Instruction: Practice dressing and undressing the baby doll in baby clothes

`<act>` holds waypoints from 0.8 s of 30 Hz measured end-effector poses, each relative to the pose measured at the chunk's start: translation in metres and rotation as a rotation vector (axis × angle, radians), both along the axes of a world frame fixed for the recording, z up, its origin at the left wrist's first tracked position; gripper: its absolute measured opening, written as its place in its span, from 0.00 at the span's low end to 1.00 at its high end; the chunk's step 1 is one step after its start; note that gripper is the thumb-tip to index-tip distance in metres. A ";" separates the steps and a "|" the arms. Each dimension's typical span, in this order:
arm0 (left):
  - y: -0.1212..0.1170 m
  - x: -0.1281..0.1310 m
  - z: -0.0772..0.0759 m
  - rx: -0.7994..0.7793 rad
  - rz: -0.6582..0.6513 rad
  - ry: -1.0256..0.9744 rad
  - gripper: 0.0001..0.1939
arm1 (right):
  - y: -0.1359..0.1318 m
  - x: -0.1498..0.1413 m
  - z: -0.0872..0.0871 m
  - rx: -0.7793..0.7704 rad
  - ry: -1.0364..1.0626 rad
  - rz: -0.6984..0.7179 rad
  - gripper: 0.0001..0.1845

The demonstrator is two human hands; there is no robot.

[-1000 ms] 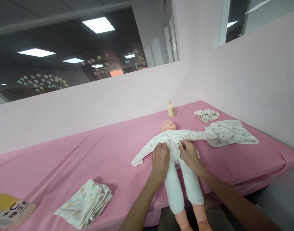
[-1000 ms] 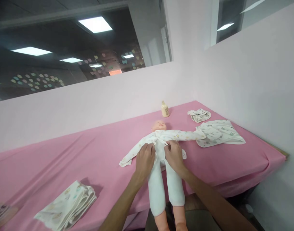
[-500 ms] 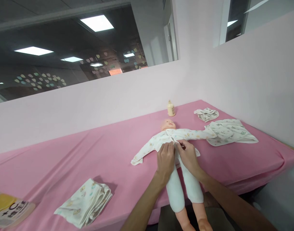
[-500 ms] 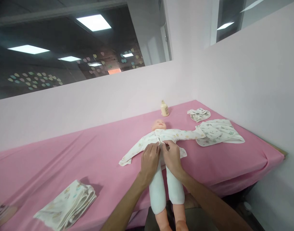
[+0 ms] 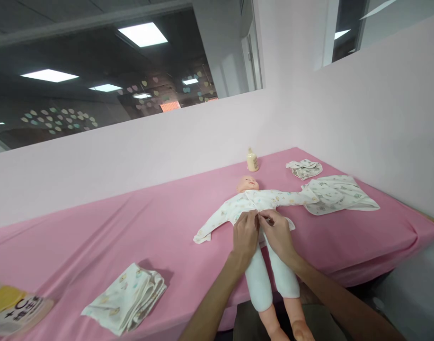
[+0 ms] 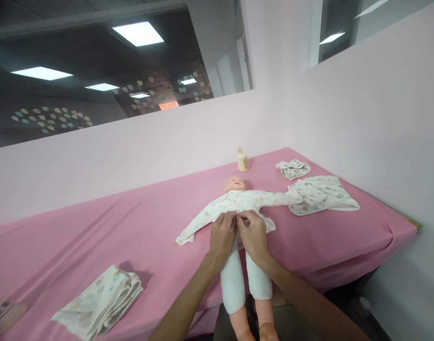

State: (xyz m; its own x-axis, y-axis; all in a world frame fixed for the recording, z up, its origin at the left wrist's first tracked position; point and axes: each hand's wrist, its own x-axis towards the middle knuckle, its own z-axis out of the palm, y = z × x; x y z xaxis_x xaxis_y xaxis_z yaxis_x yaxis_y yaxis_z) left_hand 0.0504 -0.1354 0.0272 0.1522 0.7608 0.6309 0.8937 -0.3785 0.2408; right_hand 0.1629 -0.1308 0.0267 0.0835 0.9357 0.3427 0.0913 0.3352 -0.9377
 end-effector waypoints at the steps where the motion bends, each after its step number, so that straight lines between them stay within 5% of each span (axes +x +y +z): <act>1: -0.001 0.000 0.001 -0.053 0.001 -0.050 0.08 | 0.000 0.000 -0.001 0.021 -0.011 0.003 0.10; 9: -0.001 -0.002 0.017 -0.271 -0.068 -0.416 0.08 | 0.001 0.003 -0.004 0.134 -0.109 0.053 0.13; 24: 0.013 -0.008 0.025 -0.388 -0.172 -0.587 0.13 | 0.004 0.006 -0.009 0.115 -0.195 0.049 0.14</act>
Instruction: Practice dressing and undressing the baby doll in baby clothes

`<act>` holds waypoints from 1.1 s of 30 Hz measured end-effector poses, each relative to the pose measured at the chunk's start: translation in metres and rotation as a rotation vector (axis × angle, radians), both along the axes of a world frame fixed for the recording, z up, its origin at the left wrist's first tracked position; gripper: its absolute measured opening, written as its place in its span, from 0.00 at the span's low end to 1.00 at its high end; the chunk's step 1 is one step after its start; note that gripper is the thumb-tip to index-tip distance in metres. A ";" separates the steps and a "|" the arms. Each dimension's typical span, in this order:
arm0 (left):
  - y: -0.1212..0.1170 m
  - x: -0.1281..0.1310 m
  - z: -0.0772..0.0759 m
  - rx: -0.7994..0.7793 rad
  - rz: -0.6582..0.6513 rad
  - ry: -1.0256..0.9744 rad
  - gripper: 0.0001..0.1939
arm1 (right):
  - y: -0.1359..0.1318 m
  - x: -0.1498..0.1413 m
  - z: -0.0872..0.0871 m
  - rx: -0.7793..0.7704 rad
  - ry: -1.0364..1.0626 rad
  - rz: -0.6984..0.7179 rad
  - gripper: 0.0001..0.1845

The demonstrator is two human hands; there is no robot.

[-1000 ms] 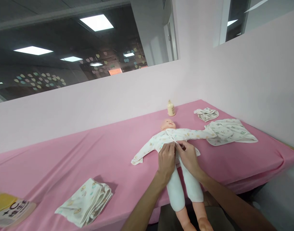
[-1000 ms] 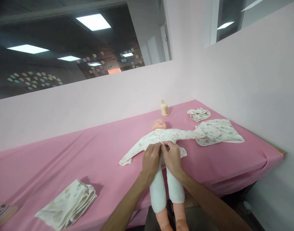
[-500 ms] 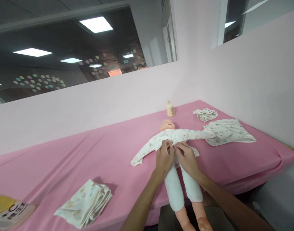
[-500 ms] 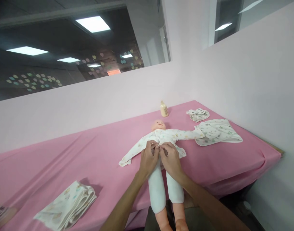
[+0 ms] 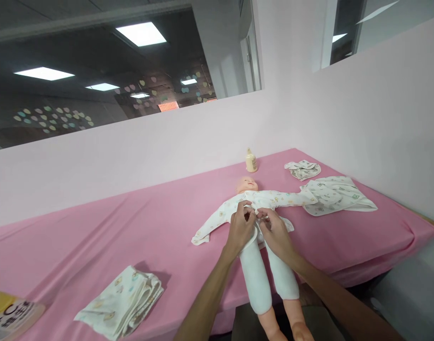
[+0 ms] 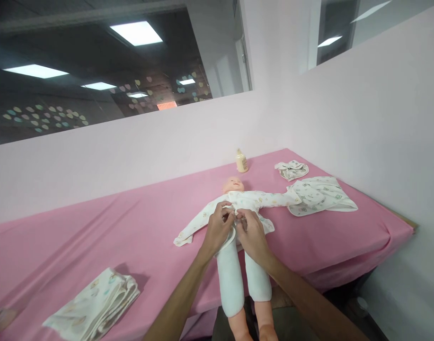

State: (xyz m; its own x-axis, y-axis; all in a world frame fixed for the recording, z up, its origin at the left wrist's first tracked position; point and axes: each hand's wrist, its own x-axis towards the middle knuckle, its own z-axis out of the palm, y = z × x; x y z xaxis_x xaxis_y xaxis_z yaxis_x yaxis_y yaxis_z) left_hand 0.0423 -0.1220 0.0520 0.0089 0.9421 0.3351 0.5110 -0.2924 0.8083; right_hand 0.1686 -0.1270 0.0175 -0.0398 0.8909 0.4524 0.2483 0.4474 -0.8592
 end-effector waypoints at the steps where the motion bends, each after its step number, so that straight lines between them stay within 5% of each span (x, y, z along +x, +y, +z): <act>1: 0.000 0.001 -0.001 0.002 -0.002 -0.025 0.13 | -0.001 -0.001 0.000 0.036 -0.024 -0.009 0.15; 6: -0.001 0.001 -0.004 0.005 0.000 -0.095 0.10 | 0.000 -0.002 0.001 0.157 -0.124 -0.039 0.14; 17: -0.002 -0.004 -0.006 -0.044 -0.045 -0.213 0.06 | 0.022 0.009 0.003 -0.035 0.058 0.194 0.13; 33: 0.002 -0.010 -0.012 -0.054 -0.092 -0.339 0.09 | 0.033 0.020 0.012 -0.085 -0.046 0.338 0.12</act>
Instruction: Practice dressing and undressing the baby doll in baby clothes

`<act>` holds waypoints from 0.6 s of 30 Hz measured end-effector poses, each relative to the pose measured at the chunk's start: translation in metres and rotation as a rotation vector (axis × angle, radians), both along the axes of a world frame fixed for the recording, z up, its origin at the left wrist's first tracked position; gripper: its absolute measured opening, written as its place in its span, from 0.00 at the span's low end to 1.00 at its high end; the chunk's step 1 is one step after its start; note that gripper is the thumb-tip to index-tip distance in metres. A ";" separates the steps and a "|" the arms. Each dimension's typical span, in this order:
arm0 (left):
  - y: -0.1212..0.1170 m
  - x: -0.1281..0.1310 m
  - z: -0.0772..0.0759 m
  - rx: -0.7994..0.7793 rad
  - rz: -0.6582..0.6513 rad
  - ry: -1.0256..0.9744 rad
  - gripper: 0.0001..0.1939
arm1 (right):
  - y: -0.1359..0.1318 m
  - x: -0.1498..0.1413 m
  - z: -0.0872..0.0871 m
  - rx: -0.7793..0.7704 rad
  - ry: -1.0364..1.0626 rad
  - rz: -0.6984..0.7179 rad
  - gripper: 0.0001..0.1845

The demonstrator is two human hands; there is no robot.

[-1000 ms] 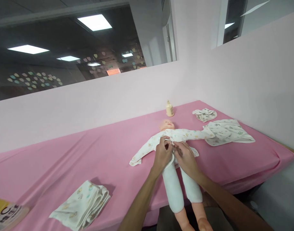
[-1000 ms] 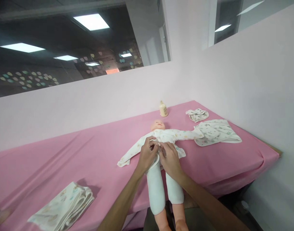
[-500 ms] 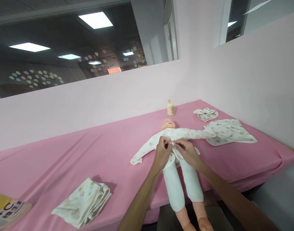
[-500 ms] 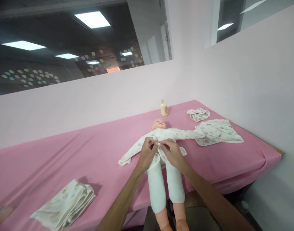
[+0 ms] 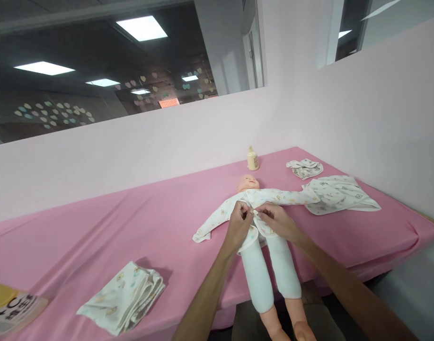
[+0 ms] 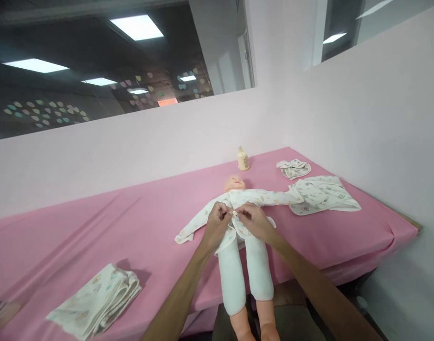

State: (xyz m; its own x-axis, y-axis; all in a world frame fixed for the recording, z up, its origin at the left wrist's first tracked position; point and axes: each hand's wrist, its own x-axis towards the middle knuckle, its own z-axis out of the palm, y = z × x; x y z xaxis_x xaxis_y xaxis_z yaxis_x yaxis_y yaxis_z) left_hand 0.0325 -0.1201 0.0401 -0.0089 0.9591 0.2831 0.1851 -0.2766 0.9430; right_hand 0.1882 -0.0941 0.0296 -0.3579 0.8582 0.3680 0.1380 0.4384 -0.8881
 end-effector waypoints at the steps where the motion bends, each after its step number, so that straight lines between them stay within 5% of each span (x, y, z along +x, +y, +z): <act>1: 0.000 0.000 0.000 -0.001 0.001 -0.001 0.09 | 0.001 0.000 0.000 0.001 -0.003 0.017 0.12; 18: 0.000 -0.003 0.003 -0.018 -0.068 0.059 0.06 | 0.015 0.004 0.005 -0.120 -0.073 0.094 0.13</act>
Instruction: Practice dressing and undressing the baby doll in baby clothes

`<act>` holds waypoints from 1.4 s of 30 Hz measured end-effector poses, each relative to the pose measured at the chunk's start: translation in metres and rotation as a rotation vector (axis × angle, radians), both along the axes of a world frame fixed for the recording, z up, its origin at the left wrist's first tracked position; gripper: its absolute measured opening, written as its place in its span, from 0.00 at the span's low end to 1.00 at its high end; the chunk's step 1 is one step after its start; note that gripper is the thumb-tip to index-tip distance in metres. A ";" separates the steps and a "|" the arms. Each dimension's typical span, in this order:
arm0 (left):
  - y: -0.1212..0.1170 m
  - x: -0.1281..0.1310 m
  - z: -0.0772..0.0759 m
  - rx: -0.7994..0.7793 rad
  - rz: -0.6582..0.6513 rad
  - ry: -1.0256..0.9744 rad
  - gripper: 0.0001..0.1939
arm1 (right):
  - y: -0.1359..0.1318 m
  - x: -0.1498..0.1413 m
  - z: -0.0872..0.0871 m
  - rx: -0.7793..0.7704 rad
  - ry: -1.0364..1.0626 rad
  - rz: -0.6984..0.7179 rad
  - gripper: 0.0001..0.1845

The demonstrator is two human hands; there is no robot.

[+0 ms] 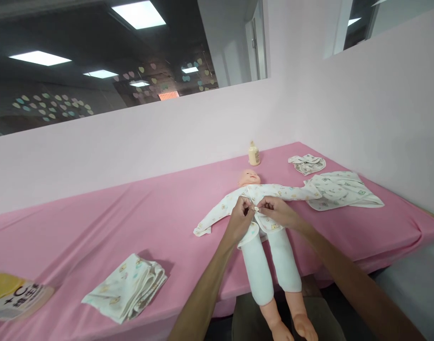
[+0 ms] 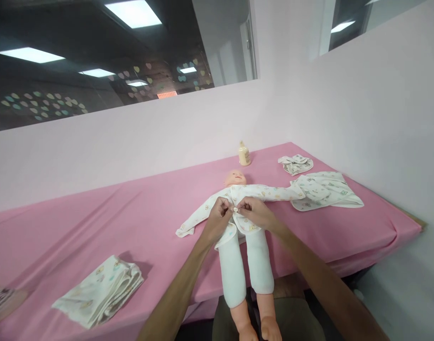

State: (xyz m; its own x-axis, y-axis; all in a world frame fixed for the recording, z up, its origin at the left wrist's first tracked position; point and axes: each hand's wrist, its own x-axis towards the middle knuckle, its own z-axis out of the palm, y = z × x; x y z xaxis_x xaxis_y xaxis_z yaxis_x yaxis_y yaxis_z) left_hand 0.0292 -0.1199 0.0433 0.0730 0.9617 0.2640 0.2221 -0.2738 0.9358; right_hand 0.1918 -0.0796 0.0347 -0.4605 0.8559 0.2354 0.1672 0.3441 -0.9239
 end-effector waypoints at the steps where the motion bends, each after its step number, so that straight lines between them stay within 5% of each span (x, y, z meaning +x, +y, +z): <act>1: -0.001 0.000 0.001 0.000 -0.003 0.028 0.05 | 0.001 0.000 0.000 -0.006 -0.004 0.008 0.13; 7: -0.004 0.004 0.002 0.007 -0.008 0.112 0.03 | -0.015 -0.006 -0.009 0.208 0.008 -0.271 0.06; 12: -0.006 0.005 0.001 0.034 -0.010 0.068 0.04 | -0.032 -0.011 -0.017 0.446 -0.067 -0.333 0.06; 26: -0.005 0.004 0.000 -0.004 -0.028 0.022 0.07 | -0.022 -0.022 -0.017 0.679 -0.280 -0.423 0.06; 32: -0.021 0.004 0.000 0.053 0.093 0.109 0.06 | -0.032 -0.010 -0.019 0.617 -0.229 -0.416 0.06; 37: -0.077 -0.041 -0.006 0.100 0.224 0.539 0.14 | -0.055 0.033 -0.043 0.503 -0.231 -0.390 0.11; 42: -0.147 -0.143 -0.028 0.109 0.594 1.103 0.19 | -0.081 0.075 -0.073 0.343 -0.253 -0.453 0.16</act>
